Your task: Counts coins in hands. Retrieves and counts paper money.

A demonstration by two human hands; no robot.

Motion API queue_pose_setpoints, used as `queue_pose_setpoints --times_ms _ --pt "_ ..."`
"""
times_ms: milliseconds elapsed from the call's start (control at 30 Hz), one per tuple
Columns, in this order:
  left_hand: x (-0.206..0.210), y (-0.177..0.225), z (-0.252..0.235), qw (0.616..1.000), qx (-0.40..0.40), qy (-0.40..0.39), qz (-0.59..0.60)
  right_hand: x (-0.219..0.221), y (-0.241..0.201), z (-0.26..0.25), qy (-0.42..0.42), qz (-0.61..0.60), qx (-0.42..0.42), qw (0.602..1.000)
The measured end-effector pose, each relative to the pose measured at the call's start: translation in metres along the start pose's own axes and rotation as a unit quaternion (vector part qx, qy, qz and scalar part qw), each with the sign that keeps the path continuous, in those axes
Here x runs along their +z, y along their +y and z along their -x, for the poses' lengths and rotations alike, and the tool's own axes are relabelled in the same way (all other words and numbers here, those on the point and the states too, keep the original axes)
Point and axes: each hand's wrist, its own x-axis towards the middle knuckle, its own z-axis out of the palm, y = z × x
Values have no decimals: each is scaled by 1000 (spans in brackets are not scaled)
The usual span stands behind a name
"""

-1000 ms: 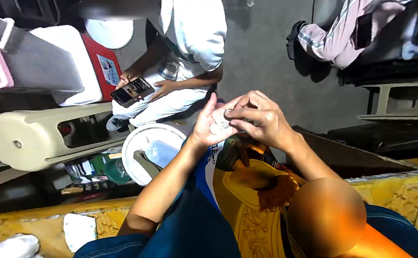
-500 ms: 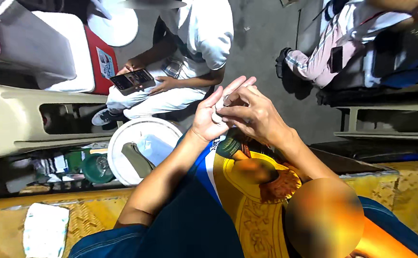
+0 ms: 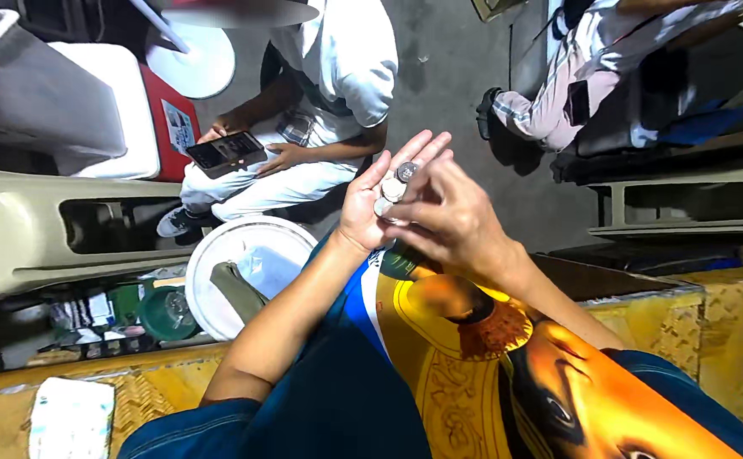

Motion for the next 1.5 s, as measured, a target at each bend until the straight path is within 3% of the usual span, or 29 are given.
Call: queue_pose_setpoints --times_ms 133,300,467,700,933,1067,1167,1300,1500 --pt "5 0 -1 1000 -2 6 -4 21 -12 8 17 63 -5 998" --pt "10 -1 -2 995 14 73 70 23 -2 12 48 64 47 996" --pt "2 -7 -4 991 -1 115 71 24 24 13 80 67 74 992" --pt "-1 -3 -4 996 -14 54 75 4 37 11 87 -145 163 972" --pt "2 1 -4 996 -13 39 83 -13 42 5 125 -151 180 964" --pt "-5 1 -4 996 -15 10 88 -17 37 4 65 -51 159 984" --pt "-6 -1 -5 996 -8 3 84 -3 28 4 71 6 173 982" --pt "-3 -3 -6 996 -5 41 80 11 17 -1 71 23 233 970" --pt "-6 -6 -7 993 8 47 105 4 26 -7 63 -133 365 919"
